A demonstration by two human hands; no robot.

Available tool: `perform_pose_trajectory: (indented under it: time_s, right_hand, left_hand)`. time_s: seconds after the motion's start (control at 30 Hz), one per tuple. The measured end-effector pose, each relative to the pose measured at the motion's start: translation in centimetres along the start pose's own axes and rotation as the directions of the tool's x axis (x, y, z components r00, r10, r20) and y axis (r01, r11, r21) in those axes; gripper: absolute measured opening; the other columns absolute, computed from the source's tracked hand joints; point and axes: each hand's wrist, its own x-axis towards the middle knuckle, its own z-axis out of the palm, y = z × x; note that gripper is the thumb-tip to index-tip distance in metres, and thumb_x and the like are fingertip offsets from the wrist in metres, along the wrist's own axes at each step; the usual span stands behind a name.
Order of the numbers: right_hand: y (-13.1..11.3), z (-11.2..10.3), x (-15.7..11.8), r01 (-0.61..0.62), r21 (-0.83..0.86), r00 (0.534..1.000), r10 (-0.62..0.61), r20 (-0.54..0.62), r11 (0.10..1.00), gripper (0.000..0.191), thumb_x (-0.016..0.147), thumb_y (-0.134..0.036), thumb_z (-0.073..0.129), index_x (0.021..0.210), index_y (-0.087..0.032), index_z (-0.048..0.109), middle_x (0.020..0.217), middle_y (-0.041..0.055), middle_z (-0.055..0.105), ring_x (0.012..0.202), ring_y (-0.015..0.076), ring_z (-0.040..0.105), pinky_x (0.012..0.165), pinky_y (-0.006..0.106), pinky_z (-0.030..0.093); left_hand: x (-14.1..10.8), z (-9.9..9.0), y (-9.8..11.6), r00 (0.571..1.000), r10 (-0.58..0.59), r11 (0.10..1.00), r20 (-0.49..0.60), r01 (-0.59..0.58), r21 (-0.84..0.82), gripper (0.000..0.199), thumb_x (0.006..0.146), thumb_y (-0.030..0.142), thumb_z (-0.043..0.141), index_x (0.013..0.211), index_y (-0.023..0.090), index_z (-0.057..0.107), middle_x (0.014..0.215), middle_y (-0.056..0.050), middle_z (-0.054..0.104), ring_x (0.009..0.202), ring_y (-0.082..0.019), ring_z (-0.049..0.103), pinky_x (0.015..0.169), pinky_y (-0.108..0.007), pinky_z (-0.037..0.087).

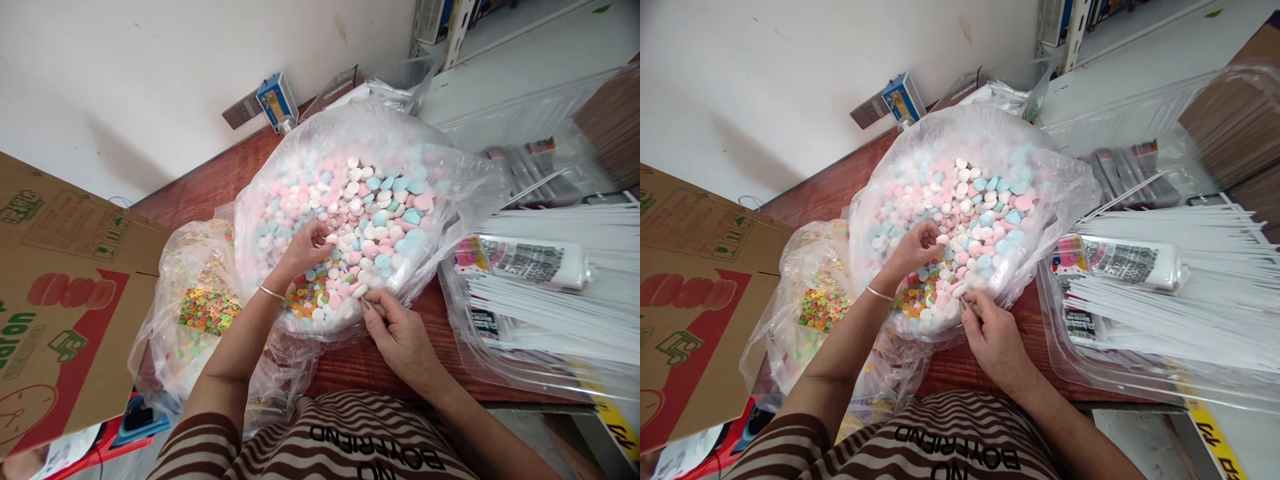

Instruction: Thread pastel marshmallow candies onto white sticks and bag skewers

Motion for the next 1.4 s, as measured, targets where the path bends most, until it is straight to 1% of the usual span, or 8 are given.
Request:
perform_pose_trajectory:
  time_s: [0.07, 0.13, 0.3, 0.6, 0.77, 0.97, 1.17, 1.4]
  right_hand:
    - [-0.2, 0.0, 0.0, -0.008, -0.024, 1.000, 0.008, -0.019, 1.000, 0.016, 0.099, -0.025, 0.050, 0.103, -0.017, 0.063, 0.070, -0.0015, 0.069, 0.050, 0.0130, 0.055, 0.052, 0.024, 0.039]
    - [-0.4, 0.0, 0.1, -0.008, -0.039, 1.000, 0.007, -0.027, 0.999, 0.016, 0.098, -0.025, 0.050, 0.102, -0.018, 0.063, 0.071, -0.0010, 0.070, 0.050, 0.0134, 0.056, 0.052, 0.025, 0.040]
    - [-1.0, 0.2, 0.3, -0.006, -0.059, 1.000, 0.006, -0.009, 0.998, 0.016, 0.098, -0.027, 0.049, 0.095, -0.020, 0.063, 0.071, -0.0006, 0.069, 0.058, 0.0154, 0.061, 0.058, 0.025, 0.043]
    - [-1.4, 0.2, 0.4, -0.046, -0.077, 0.999, 0.047, 0.018, 0.996, 0.016, 0.097, -0.027, 0.049, 0.090, -0.021, 0.062, 0.070, 0.0000, 0.068, 0.057, 0.0162, 0.059, 0.057, 0.027, 0.041]
    - [-1.5, 0.4, 0.2, -0.074, -0.046, 0.997, 0.075, 0.007, 0.996, 0.018, 0.098, -0.029, 0.049, 0.092, -0.021, 0.064, 0.067, -0.0016, 0.065, 0.052, 0.0148, 0.053, 0.055, 0.027, 0.039]
    - [-1.7, 1.1, 0.2, -0.076, -0.004, 0.997, 0.076, -0.007, 0.997, 0.018, 0.098, -0.030, 0.050, 0.089, -0.021, 0.062, 0.060, -0.0035, 0.059, 0.051, 0.0143, 0.051, 0.053, 0.026, 0.037]
    - [-1.8, 1.5, 0.2, -0.117, 0.014, 0.993, 0.117, -0.009, 0.993, 0.017, 0.097, -0.030, 0.049, 0.091, -0.021, 0.062, 0.056, -0.0039, 0.056, 0.052, 0.0163, 0.053, 0.053, 0.027, 0.038]
    - [-1.7, 2.0, 0.5, -0.125, 0.018, 0.992, 0.125, -0.007, 0.992, 0.017, 0.099, -0.033, 0.048, 0.092, -0.022, 0.060, 0.057, -0.0032, 0.056, 0.052, 0.0174, 0.053, 0.052, 0.028, 0.037]
  left_hand:
    - [-1.3, 0.1, 0.8, 0.998, -0.067, 0.969, 0.021, 0.070, -0.238, 0.039, 0.079, 0.032, 0.074, 0.115, 0.020, 0.063, 0.089, -0.001, 0.066, 0.071, -0.012, 0.063, 0.063, -0.024, 0.050]
    - [-2.5, 0.3, 1.3, 0.991, -0.134, 0.914, 0.028, 0.135, -0.383, 0.043, 0.078, 0.038, 0.079, 0.115, 0.020, 0.067, 0.085, 0.000, 0.068, 0.073, -0.013, 0.066, 0.066, -0.025, 0.053]
    - [-4.9, 0.8, 1.9, 0.976, -0.214, 0.823, 0.041, 0.202, -0.531, 0.046, 0.072, 0.037, 0.088, 0.111, 0.018, 0.072, 0.082, -0.001, 0.073, 0.074, -0.014, 0.070, 0.074, -0.026, 0.058]
    - [-6.3, 1.1, 2.9, 0.967, -0.252, 0.826, 0.049, 0.241, -0.510, 0.052, 0.068, 0.038, 0.089, 0.112, 0.017, 0.070, 0.085, -0.004, 0.078, 0.078, -0.018, 0.074, 0.070, -0.027, 0.058]
    - [-6.5, 1.4, 3.0, 0.969, -0.245, 0.832, 0.036, 0.229, -0.505, 0.046, 0.067, 0.033, 0.088, 0.106, 0.017, 0.071, 0.081, -0.003, 0.078, 0.077, -0.018, 0.075, 0.070, -0.027, 0.058]
    - [-6.6, 2.1, 2.8, 0.977, -0.212, 0.860, -0.013, 0.180, -0.477, 0.035, 0.069, 0.027, 0.082, 0.101, 0.018, 0.072, 0.084, -0.003, 0.078, 0.082, -0.019, 0.075, 0.072, -0.028, 0.059]
    - [-7.0, 2.9, 2.5, 0.984, -0.162, 0.905, -0.076, 0.117, -0.410, 0.029, 0.076, 0.029, 0.076, 0.102, 0.017, 0.072, 0.090, -0.005, 0.078, 0.084, -0.019, 0.074, 0.071, -0.029, 0.059]
    - [-7.6, 3.6, 2.7, 0.983, -0.063, 0.956, -0.170, 0.011, -0.294, 0.025, 0.081, 0.026, 0.071, 0.105, 0.018, 0.073, 0.105, -0.009, 0.077, 0.087, -0.018, 0.073, 0.077, -0.030, 0.060]
